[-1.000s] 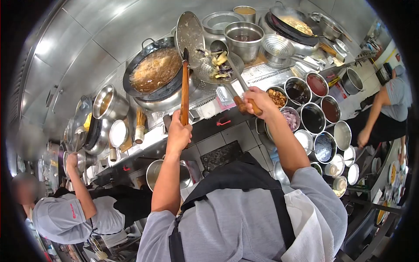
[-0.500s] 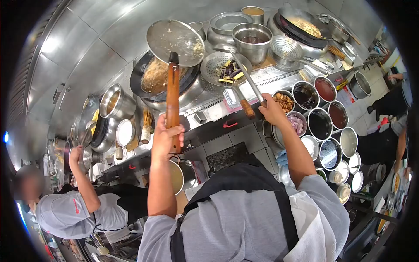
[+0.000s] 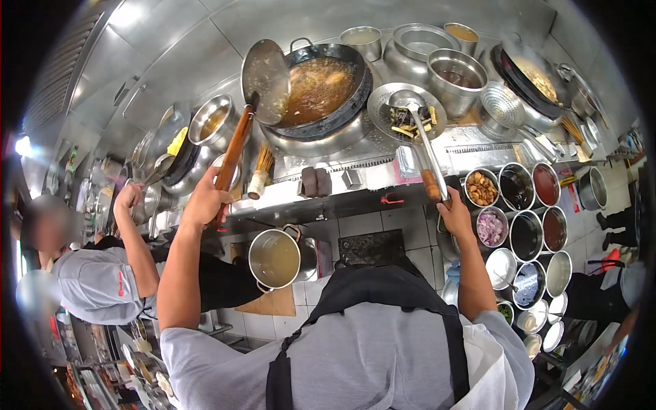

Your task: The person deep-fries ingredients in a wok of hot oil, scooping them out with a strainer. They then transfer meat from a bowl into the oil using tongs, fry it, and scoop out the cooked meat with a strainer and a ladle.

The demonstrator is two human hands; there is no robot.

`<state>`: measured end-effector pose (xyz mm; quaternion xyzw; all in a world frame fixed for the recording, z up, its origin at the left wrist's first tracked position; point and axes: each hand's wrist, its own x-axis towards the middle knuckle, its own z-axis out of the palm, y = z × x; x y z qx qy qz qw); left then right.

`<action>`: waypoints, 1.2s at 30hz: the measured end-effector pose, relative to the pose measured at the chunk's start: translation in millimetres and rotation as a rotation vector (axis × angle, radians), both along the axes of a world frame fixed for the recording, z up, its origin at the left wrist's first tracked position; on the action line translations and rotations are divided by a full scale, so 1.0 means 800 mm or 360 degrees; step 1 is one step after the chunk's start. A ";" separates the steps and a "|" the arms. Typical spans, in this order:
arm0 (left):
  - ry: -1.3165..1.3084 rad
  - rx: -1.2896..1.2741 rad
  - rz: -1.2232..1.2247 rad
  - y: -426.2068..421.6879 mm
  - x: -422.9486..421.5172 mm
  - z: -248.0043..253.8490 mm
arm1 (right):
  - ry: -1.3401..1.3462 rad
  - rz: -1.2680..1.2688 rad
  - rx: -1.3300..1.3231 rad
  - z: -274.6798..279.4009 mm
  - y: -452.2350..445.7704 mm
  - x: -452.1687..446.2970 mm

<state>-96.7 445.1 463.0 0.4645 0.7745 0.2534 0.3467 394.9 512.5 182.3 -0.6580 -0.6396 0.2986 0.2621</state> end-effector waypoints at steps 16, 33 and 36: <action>-0.1204 0.0118 -0.0057 0.072 0.058 -0.079 | 0.1016 -0.0425 -0.0210 -0.057 -0.066 0.030; -0.1428 0.0465 -0.0084 0.139 0.104 -0.062 | 0.1029 -0.1065 -0.0961 -0.186 -0.292 0.036; -0.1073 0.0548 -0.0331 0.205 0.139 -0.048 | 0.0913 -0.1012 -0.0973 -0.223 -0.348 0.042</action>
